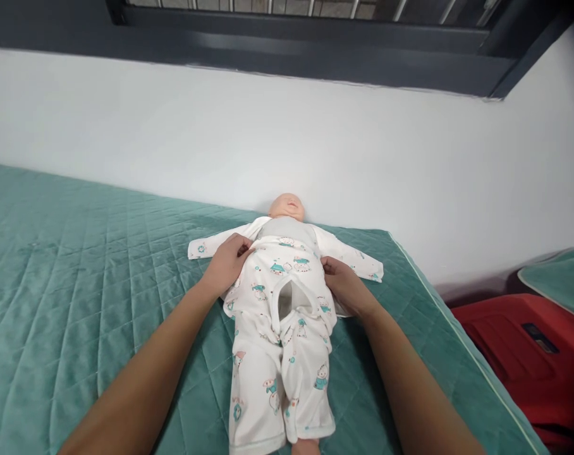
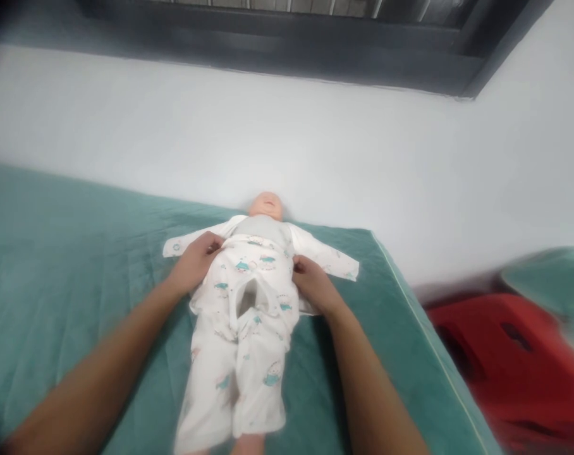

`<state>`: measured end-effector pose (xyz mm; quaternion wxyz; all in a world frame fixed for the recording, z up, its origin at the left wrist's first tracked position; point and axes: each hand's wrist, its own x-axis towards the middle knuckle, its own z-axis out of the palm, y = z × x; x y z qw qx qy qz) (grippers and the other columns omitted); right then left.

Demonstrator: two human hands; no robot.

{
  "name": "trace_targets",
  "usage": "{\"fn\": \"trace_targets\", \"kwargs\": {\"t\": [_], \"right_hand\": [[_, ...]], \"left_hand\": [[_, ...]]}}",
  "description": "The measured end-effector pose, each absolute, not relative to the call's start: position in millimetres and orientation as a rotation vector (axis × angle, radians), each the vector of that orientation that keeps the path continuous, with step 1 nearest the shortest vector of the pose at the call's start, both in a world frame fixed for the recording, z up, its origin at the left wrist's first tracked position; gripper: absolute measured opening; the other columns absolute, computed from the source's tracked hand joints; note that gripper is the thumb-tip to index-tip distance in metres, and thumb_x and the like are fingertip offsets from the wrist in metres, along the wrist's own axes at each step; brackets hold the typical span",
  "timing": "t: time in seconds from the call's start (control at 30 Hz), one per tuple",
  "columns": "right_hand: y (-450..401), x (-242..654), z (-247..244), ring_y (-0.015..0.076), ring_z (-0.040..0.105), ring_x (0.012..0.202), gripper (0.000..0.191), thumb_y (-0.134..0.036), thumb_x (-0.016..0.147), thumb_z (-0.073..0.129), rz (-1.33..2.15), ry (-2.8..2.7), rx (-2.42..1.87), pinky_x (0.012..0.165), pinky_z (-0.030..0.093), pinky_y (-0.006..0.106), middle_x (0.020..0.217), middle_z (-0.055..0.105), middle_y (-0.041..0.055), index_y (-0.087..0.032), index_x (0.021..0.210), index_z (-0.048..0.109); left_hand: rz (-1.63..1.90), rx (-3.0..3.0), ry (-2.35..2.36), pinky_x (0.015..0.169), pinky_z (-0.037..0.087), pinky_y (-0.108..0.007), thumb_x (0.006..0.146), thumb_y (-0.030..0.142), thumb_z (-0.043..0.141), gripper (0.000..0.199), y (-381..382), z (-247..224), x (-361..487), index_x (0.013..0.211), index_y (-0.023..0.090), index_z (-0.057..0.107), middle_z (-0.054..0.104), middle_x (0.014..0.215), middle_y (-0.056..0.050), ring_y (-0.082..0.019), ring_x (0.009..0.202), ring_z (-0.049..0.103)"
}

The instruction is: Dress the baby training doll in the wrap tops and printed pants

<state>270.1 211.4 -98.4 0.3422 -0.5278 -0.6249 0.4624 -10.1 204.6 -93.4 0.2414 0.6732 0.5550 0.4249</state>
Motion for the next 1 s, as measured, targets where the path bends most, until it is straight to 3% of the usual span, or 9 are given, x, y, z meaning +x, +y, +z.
{"fn": "trace_targets", "kwargs": {"t": [0.3,0.47,0.6,0.77,0.9,1.0], "right_hand": [[215,271,-101,0.0173,0.059,0.072,0.019,-0.025,0.065,0.060,1.145,-1.617,-1.421,0.062,0.045,0.027,0.079,0.067,0.0006,-0.020,0.082,0.054],[218,269,-108,0.0141,0.055,0.060,0.020,-0.021,0.065,0.054,1.093,-1.581,-1.500,0.056,0.041,0.025,0.071,0.063,-0.0030,-0.022,0.084,0.051],[219,266,-109,0.0171,0.058,0.064,0.020,-0.020,0.067,0.055,0.977,-1.612,-1.570,0.056,0.042,0.026,0.075,0.067,0.0006,-0.023,0.086,0.053],[219,265,-103,0.0216,0.059,0.078,0.008,-0.020,0.066,0.057,0.781,-1.786,-1.576,0.066,0.044,0.029,0.079,0.070,0.0040,-0.021,0.074,0.058],[216,264,-97,0.0227,0.059,0.081,0.008,-0.024,0.067,0.059,0.852,-1.778,-1.486,0.068,0.045,0.030,0.077,0.070,0.0026,-0.019,0.072,0.062],[212,262,-96,0.0233,0.062,0.084,0.017,-0.027,0.069,0.060,1.051,-1.649,-1.347,0.071,0.049,0.031,0.082,0.072,0.0021,-0.019,0.083,0.067]], "left_hand": [[1.083,2.023,1.884,0.075,0.040,-0.034,0.089,0.024,0.045,0.014,199,-92,-3,0.091,0.020,0.059,0.065,0.094,-0.009,-0.024,0.087,0.058],[0.904,1.898,1.949,0.075,0.041,-0.034,0.086,0.022,0.046,0.023,198,-89,-1,0.098,0.017,0.066,0.071,0.097,-0.013,-0.027,0.090,0.062],[0.847,1.791,1.844,0.075,0.041,-0.034,0.078,0.021,0.052,0.020,201,-85,-3,0.086,0.017,0.070,0.073,0.092,-0.012,-0.027,0.086,0.063],[0.943,1.686,1.515,0.069,0.044,-0.032,0.071,0.030,0.058,0.015,207,-80,-8,0.070,0.019,0.069,0.071,0.073,-0.004,-0.026,0.079,0.062],[0.998,1.451,1.330,0.063,0.047,-0.031,0.070,0.037,0.061,0.021,204,-78,-8,0.074,0.019,0.072,0.069,0.067,-0.003,-0.025,0.074,0.063],[1.056,1.274,1.236,0.063,0.048,-0.032,0.071,0.038,0.065,0.027,202,-82,-7,0.085,0.017,0.073,0.070,0.070,-0.004,-0.023,0.071,0.063]]}}
